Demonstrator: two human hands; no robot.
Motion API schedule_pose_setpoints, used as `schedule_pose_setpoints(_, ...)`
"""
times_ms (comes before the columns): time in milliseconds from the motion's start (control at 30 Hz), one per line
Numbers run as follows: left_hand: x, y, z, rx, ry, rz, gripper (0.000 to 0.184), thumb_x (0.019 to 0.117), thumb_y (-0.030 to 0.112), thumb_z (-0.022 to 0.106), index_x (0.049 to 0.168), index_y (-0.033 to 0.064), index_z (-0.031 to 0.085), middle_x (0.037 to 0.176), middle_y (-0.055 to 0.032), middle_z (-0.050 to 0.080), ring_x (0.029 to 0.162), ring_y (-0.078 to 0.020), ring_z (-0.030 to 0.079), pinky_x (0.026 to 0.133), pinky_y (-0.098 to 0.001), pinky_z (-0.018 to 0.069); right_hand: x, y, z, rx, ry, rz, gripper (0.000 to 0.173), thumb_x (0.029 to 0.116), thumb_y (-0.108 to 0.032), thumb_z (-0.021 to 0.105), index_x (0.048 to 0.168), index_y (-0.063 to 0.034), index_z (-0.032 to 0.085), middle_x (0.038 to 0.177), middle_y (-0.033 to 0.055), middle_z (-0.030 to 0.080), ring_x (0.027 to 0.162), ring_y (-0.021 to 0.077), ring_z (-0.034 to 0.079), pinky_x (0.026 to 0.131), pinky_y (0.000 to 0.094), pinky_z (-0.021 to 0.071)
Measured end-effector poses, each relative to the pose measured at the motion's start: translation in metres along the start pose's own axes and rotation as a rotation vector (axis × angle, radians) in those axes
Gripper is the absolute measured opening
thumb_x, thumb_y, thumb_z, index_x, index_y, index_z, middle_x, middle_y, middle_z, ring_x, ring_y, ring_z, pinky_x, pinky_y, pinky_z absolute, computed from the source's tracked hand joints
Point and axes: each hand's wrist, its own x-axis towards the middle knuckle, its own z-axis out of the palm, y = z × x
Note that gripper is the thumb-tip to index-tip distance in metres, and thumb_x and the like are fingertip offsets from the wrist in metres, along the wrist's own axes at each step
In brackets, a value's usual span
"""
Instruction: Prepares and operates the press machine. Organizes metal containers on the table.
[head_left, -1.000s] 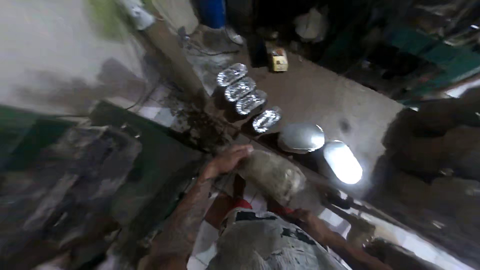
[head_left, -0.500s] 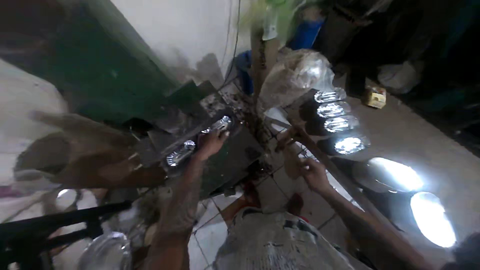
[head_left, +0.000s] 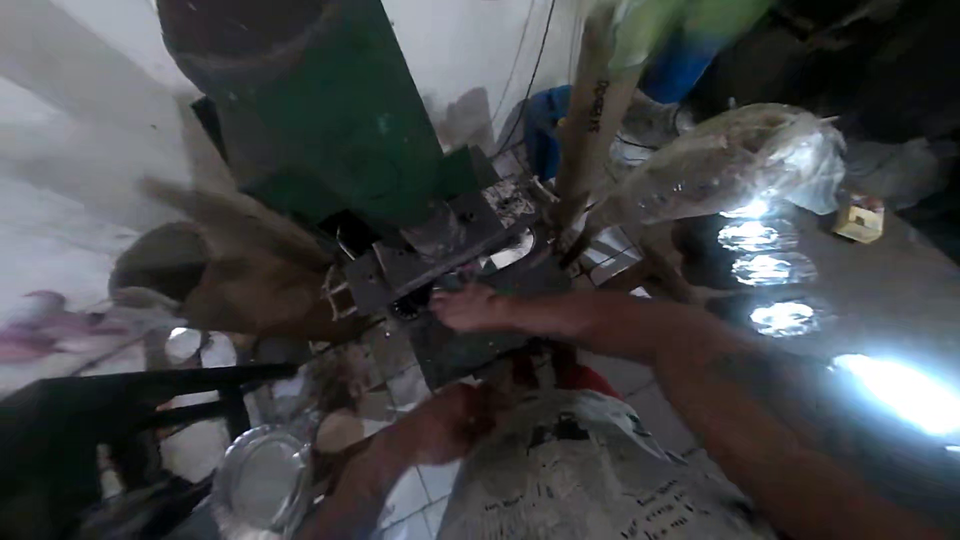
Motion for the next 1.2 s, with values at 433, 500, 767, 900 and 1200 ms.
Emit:
schedule_pose_setpoints(433, 0.03, 0.026, 0.071, -0.197, -0.424, 0.063, 0.026, 0.0996, 0.017, 0.057, 0.087, -0.0028, 0.067, 0.075, -0.0131, 0.063, 0.07, -0.0249, 0.062, 0.066, -0.047, 0.052, -0.103, 0.214, -0.233, 0.693, -0.257, 0.088, 0.031, 0.1057, -0.021, 0.055, 0.133, -0.0072, 0.062, 0.118, 0.0088, 0.068, 0.099, 0.0097, 0.068, 0.088, 0.0272, 0.0573)
schedule_pose_setpoints(500, 0.057, 0.017, 0.091, -0.339, -0.587, 0.062, 0.021, 0.0978, 0.023, 0.063, 0.092, 0.0031, 0.068, 0.078, -0.0011, 0.063, 0.07, -0.0087, 0.059, 0.068, -0.0317, 0.0535, -0.128, 0.225, -0.256, 0.587, -0.087, 0.429, 0.031, 0.1049, -0.024, 0.059, 0.129, -0.0056, 0.064, 0.117, 0.0095, 0.068, 0.102, 0.0125, 0.065, 0.096, 0.0319, 0.0512)
schedule_pose_setpoints(767, 0.182, 0.124, 0.13, -0.263, -0.391, 0.05, 0.04, 0.1007, 0.011, 0.05, 0.139, -0.001, 0.053, 0.12, -0.0103, 0.066, 0.102, -0.0106, 0.065, 0.092, -0.0322, 0.0556, -0.433, 0.006, -0.106, 0.574, -0.047, 0.748, 0.08, 0.0823, -0.038, 0.085, 0.149, -0.012, 0.051, 0.142, 0.0183, 0.057, 0.127, 0.0367, 0.057, 0.104, 0.0599, 0.0475)
schedule_pose_setpoints(900, 0.298, 0.2, 0.149, 0.245, -0.262, 0.021, 0.042, 0.1073, 0.024, 0.053, 0.145, 0.0055, 0.053, 0.137, -0.0201, 0.056, 0.119, -0.0317, 0.061, 0.1, -0.0527, 0.0522, -0.554, -0.064, 0.068, 0.68, -0.078, 1.281, 0.074, 0.0943, -0.043, 0.07, 0.156, -0.0128, 0.042, 0.156, 0.0196, 0.045, 0.146, 0.0412, 0.039, 0.118, 0.0646, 0.0305)
schedule_pose_setpoints(1200, 0.495, 0.24, 0.193, 0.846, -0.419, 0.28, 0.041, 0.1012, 0.037, 0.063, 0.109, -0.0023, 0.069, 0.118, -0.0244, 0.063, 0.112, -0.0379, 0.063, 0.098, -0.0565, 0.0515, -0.607, -0.062, 0.136, 0.872, -0.178, 1.552, 0.072, 0.0897, -0.062, 0.065, 0.136, -0.0067, 0.061, 0.136, 0.0243, 0.061, 0.123, 0.0466, 0.06, 0.096, 0.0697, 0.0487)
